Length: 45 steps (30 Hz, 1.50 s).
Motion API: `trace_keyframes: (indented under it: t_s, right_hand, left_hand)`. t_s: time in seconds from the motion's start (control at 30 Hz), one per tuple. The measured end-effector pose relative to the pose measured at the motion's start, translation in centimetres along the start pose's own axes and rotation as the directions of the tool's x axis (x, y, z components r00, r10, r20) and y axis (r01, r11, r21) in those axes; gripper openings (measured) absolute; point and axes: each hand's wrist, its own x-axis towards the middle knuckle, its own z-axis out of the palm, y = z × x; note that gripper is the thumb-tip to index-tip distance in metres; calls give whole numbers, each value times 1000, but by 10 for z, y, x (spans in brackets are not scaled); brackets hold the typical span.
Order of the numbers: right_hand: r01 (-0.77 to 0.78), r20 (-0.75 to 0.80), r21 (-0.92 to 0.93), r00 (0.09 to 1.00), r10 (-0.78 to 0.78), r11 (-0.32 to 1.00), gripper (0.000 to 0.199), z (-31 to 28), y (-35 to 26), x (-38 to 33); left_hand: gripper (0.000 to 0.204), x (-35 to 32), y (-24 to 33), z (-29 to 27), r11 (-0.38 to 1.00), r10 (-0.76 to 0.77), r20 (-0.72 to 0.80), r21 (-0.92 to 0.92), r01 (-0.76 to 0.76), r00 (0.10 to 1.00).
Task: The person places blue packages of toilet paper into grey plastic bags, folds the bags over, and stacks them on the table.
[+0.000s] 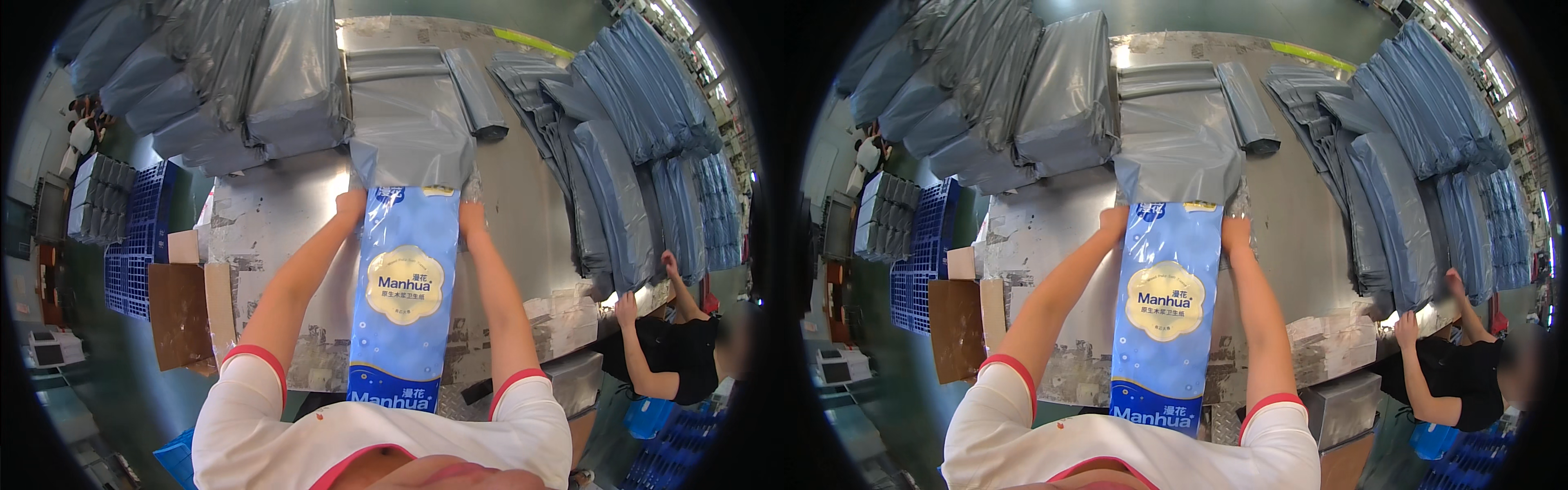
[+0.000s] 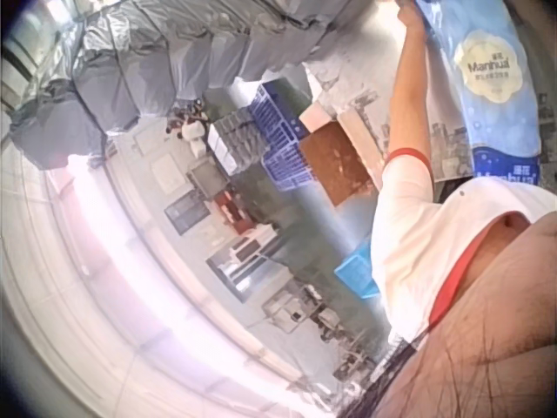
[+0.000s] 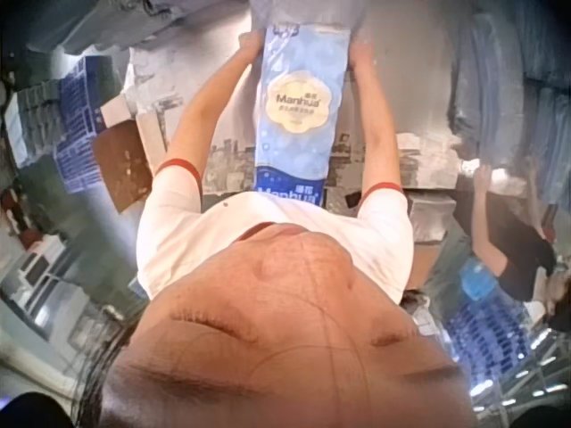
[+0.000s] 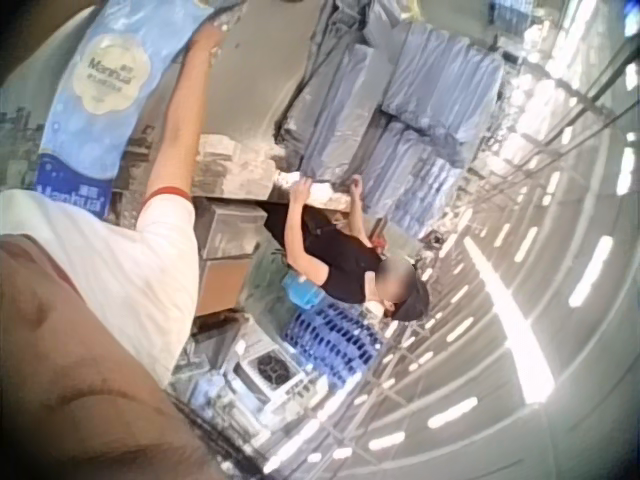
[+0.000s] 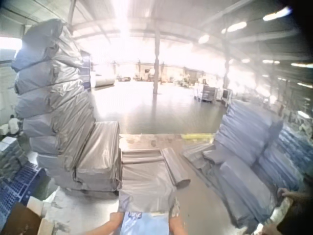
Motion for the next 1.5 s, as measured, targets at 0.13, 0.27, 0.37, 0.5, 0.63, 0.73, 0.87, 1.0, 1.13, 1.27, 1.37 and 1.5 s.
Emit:
trace_keyframes:
  t_s: [0.13, 0.27, 0.37, 0.5, 0.63, 0.73, 0.87, 1.0, 1.13, 1.27, 1.37, 1.5]
  right_hand:
    - [85, 80, 103, 992, -93, 991, 18, -15, -22, -97]
    - [182, 384, -15, 909, -162, 983, 16, 23, -51, -279]
    - [291, 608, 145, 727, -317, 946, 20, 22, -75, -408]
    - [-74, 652, 533, 671, -353, 843, 25, 35, -105, -462]
    - [-154, 528, 703, 767, -364, 695, 27, 51, -147, -420]
    - [28, 334, 638, 890, -310, 769, 29, -48, -175, -360]
    - [187, 63, 552, 962, -264, 813, 37, -39, -161, -351]
    - [-404, 362, 812, 915, 180, 420, 37, 17, -135, -388]
    - [-591, 599, 800, 776, 197, -102, 32, 50, -125, -407]
    - [-648, 668, 739, 670, 324, -185, 23, 55, -130, -404]
    - [-685, 727, 684, 614, 307, -250, 20, 50, -134, -403]
    - [-674, 797, 596, 561, 222, -438, 22, 46, -132, -404]
  left_hand:
    - [23, -89, -26, 24, 1000, -11, 130, 16, 9, 991]
    - [18, -259, -38, 45, 990, 138, 337, -86, -115, 931]
    - [23, -386, -31, 18, 936, 304, 667, -75, -345, 680]
    - [31, -432, -47, 69, 897, 441, 768, -366, -247, 464]
    - [29, -378, 1, 49, 845, 533, 617, -419, -332, 579]
    - [28, -349, 31, 27, 791, 612, 487, -356, -497, 624]
    - [24, -331, 31, 0, 866, 421, 131, -352, -355, 897]
    - [19, -341, -42, 46, 889, 314, 191, -402, -218, 930]
    - [19, -384, -96, 93, 707, 9, 338, -667, 233, 941]
    - [21, -424, -98, 55, 367, 47, 580, -767, 526, 813]
    - [24, -452, -117, 52, 247, 126, 654, -749, 615, 746]
    - [23, -455, -197, 36, 262, -133, 516, -806, 532, 847]
